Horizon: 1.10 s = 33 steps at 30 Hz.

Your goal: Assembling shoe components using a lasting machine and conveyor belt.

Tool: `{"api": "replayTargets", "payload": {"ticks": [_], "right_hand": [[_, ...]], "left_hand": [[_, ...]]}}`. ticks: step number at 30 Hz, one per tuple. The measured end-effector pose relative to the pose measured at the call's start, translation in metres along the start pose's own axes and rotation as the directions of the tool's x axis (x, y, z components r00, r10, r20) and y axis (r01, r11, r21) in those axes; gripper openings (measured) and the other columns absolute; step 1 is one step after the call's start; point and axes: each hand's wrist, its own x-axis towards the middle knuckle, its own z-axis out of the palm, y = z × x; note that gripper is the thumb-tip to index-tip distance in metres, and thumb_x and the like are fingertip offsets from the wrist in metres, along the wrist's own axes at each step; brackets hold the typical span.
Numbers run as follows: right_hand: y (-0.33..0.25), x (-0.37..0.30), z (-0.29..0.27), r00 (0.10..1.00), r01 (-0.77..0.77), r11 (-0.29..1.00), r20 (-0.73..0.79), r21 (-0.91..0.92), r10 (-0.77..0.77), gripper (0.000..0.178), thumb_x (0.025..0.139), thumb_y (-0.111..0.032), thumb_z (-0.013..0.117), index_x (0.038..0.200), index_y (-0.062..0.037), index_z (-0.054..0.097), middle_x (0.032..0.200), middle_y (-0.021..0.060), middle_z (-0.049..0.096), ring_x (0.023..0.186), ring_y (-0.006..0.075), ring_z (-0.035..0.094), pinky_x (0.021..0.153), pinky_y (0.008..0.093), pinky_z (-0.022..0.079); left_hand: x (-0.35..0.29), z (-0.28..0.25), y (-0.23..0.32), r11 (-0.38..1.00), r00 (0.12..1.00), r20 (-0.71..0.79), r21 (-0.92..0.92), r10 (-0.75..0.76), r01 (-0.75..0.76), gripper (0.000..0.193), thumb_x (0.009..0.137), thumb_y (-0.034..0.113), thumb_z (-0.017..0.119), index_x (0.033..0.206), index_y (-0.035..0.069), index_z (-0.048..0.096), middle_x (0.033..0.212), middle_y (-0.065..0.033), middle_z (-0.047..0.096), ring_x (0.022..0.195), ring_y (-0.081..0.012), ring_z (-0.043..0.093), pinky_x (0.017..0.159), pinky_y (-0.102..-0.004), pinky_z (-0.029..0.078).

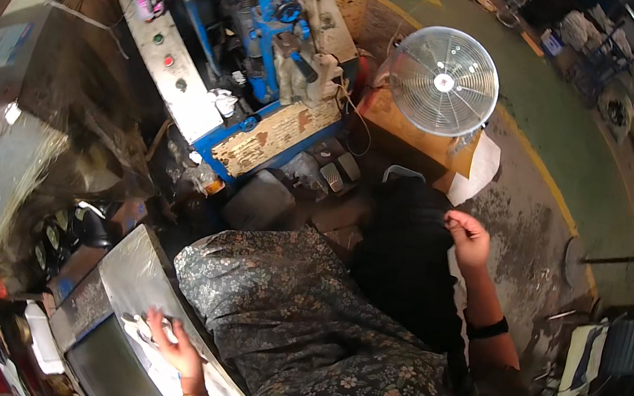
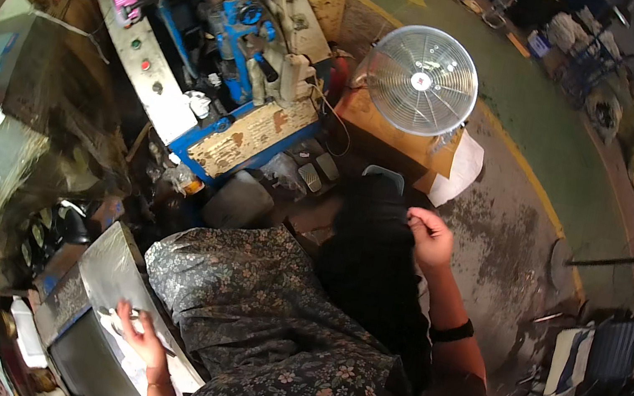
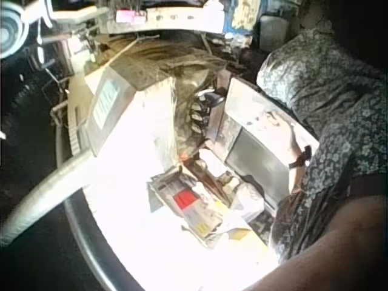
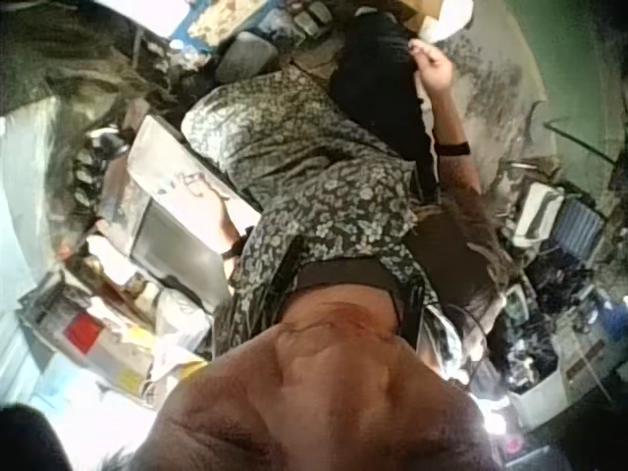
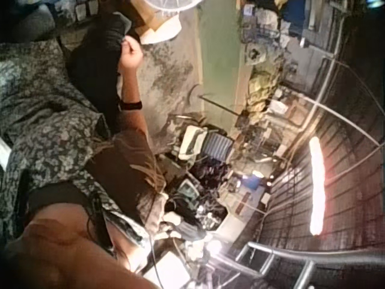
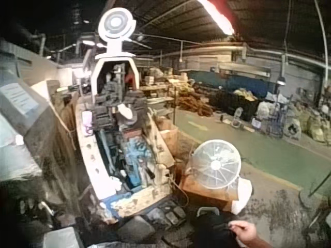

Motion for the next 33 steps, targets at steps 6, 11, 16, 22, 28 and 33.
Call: {"api": "replayTargets", "payload": {"ticks": [6, 11, 16, 22, 28, 33], "right_hand": [[0.012, 0.019, -0.054, 0.985, 0.080, 0.963, -0.126, -0.256, -0.115, 0.017, 0.091, -0.006, 0.063, 0.105, 0.0010, 0.067, 0.094, 0.0033, 0.068, 0.084, 0.0081, 0.059, 0.078, 0.0235, 0.048], [0.035, 0.023, -0.083, 0.974, -0.157, 0.902, 0.091, -0.401, 0.210, 0.025, 0.088, -0.011, 0.062, 0.110, -0.0002, 0.065, 0.097, 0.0105, 0.068, 0.084, 0.0168, 0.064, 0.078, 0.0302, 0.052], [0.118, 0.052, -0.084, 0.936, -0.284, 0.889, 0.096, -0.358, 0.338, 0.030, 0.086, -0.014, 0.064, 0.112, 0.0008, 0.064, 0.100, 0.0145, 0.069, 0.088, 0.0208, 0.066, 0.079, 0.0336, 0.053], [0.260, 0.144, -0.030, 0.781, -0.455, 0.688, 0.117, -0.566, 0.614, 0.037, 0.084, -0.019, 0.065, 0.116, 0.0010, 0.061, 0.099, 0.0163, 0.068, 0.092, 0.0262, 0.067, 0.080, 0.0354, 0.053], [0.412, 0.231, 0.013, 0.654, -0.311, 0.460, 0.164, -0.832, 0.739, 0.070, 0.080, -0.035, 0.068, 0.134, 0.0016, 0.043, 0.121, 0.0229, 0.059, 0.115, 0.0359, 0.057, 0.095, 0.0436, 0.046], [0.531, 0.283, 0.056, 0.608, -0.374, 0.409, 0.114, -0.832, 0.786, 0.085, 0.075, -0.034, 0.070, 0.143, -0.0032, 0.029, 0.133, 0.0282, 0.046, 0.118, 0.0444, 0.051, 0.099, 0.0455, 0.044]], "left_hand": [[0.024, 0.078, 0.084, 0.941, 0.858, 0.415, 0.015, 0.301, -0.338, 0.037, 0.081, 0.007, 0.064, 0.117, 0.000, 0.059, 0.137, -0.0244, 0.048, 0.130, -0.0434, 0.042, 0.109, -0.0473, 0.032], [0.004, 0.105, 0.131, 0.895, 0.726, 0.587, 0.007, 0.358, -0.446, 0.042, 0.077, 0.008, 0.069, 0.118, 0.001, 0.059, 0.141, -0.0248, 0.043, 0.132, -0.0457, 0.039, 0.109, -0.0492, 0.031], [0.016, 0.137, 0.148, 0.898, 0.755, 0.611, 0.159, 0.237, -0.411, 0.051, 0.074, 0.011, 0.072, 0.122, 0.003, 0.058, 0.144, -0.0242, 0.039, 0.134, -0.0453, 0.035, 0.111, -0.0490, 0.028], [0.047, 0.183, 0.164, 0.853, 0.851, 0.494, 0.355, 0.176, -0.382, 0.052, 0.078, 0.019, 0.067, 0.126, 0.002, 0.053, 0.142, -0.0263, 0.040, 0.130, -0.0477, 0.037, 0.108, -0.0542, 0.030], [0.047, 0.229, 0.208, 0.660, 0.728, 0.659, 0.465, 0.187, -0.590, 0.044, 0.092, 0.020, 0.059, 0.130, 0.000, 0.053, 0.117, -0.0244, 0.058, 0.104, -0.0368, 0.057, 0.084, -0.0496, 0.047], [0.044, 0.267, 0.224, 0.791, 0.658, 0.753, 0.392, 0.018, -0.469, 0.043, 0.093, 0.027, 0.052, 0.126, 0.001, 0.057, 0.136, -0.0283, 0.045, 0.121, -0.0478, 0.044, 0.097, -0.0603, 0.036]]}}
